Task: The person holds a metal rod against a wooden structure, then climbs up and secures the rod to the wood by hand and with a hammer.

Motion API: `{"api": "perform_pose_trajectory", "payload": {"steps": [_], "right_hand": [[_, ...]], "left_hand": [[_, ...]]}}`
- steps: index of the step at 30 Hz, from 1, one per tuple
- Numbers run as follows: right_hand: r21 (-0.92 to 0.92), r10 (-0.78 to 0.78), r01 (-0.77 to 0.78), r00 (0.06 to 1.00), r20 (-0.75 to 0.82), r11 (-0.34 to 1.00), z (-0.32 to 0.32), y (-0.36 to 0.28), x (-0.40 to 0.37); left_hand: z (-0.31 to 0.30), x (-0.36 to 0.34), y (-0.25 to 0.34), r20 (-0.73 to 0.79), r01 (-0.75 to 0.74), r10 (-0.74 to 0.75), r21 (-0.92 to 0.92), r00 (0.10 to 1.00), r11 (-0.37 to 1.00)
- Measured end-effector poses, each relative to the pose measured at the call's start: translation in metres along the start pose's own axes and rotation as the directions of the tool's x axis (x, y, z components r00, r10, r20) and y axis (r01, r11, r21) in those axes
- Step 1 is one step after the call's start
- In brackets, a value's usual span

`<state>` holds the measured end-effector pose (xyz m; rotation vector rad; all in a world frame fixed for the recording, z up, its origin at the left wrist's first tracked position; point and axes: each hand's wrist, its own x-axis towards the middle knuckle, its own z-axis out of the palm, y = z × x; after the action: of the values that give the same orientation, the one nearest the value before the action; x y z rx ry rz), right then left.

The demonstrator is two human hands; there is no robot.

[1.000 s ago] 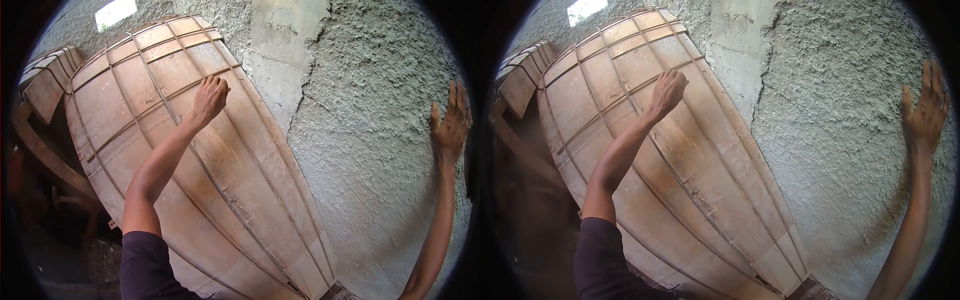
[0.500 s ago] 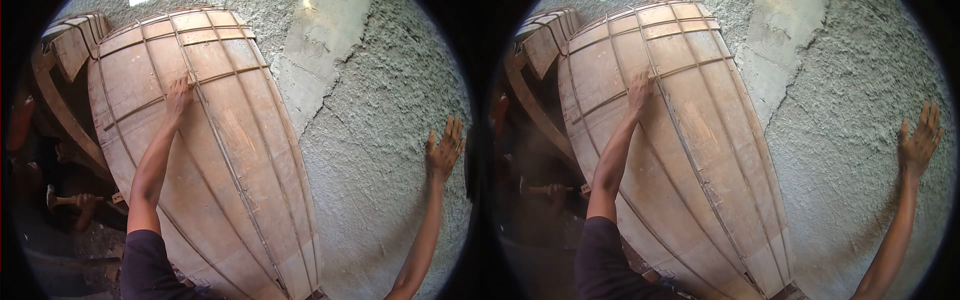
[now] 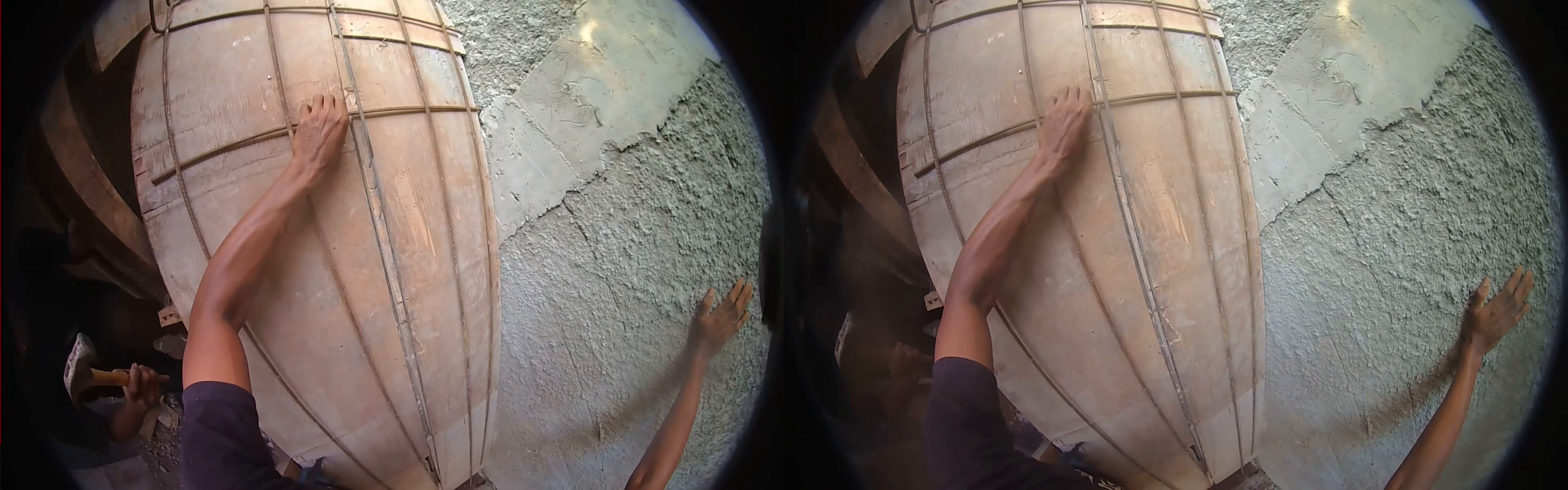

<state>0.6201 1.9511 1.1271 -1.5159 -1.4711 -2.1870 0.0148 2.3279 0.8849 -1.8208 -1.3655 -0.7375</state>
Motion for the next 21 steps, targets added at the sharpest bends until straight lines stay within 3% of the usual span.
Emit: {"api": "perform_pose_trajectory", "payload": {"steps": [10,12,14,16,18,21], "right_hand": [[0.014,0.008,-0.009,1.000,0.015,1.000,-0.003,-0.002,0.002],[0.003,0.012,-0.012,1.000,0.010,1.000,-0.004,-0.002,0.002],[-0.003,0.015,-0.015,1.000,0.008,1.000,-0.003,-0.002,0.002],[0.009,0.002,-0.002,1.000,-0.013,1.000,-0.002,-0.001,0.001],[0.012,0.029,-0.029,1.000,-0.002,1.000,-0.003,-0.002,0.001],[0.000,0.041,-0.041,0.999,-0.011,0.999,-0.002,-0.001,-0.001]], "left_hand": [[-0.005,-0.002,0.000,-0.043,0.004,-0.007,-0.077,0.999,0.997],[-0.011,-0.005,0.001,-0.057,0.086,-0.097,-0.173,0.994,0.981],[-0.017,-0.005,0.001,-0.147,0.065,-0.107,-0.264,0.983,0.962],[-0.031,-0.001,0.006,-0.262,0.107,-0.215,-0.374,0.941,0.921],[-0.040,-0.002,0.019,-0.224,0.114,-0.216,-0.395,0.950,0.912],[-0.054,-0.005,0.061,-0.116,0.015,-0.079,-0.472,0.990,0.881]]}}
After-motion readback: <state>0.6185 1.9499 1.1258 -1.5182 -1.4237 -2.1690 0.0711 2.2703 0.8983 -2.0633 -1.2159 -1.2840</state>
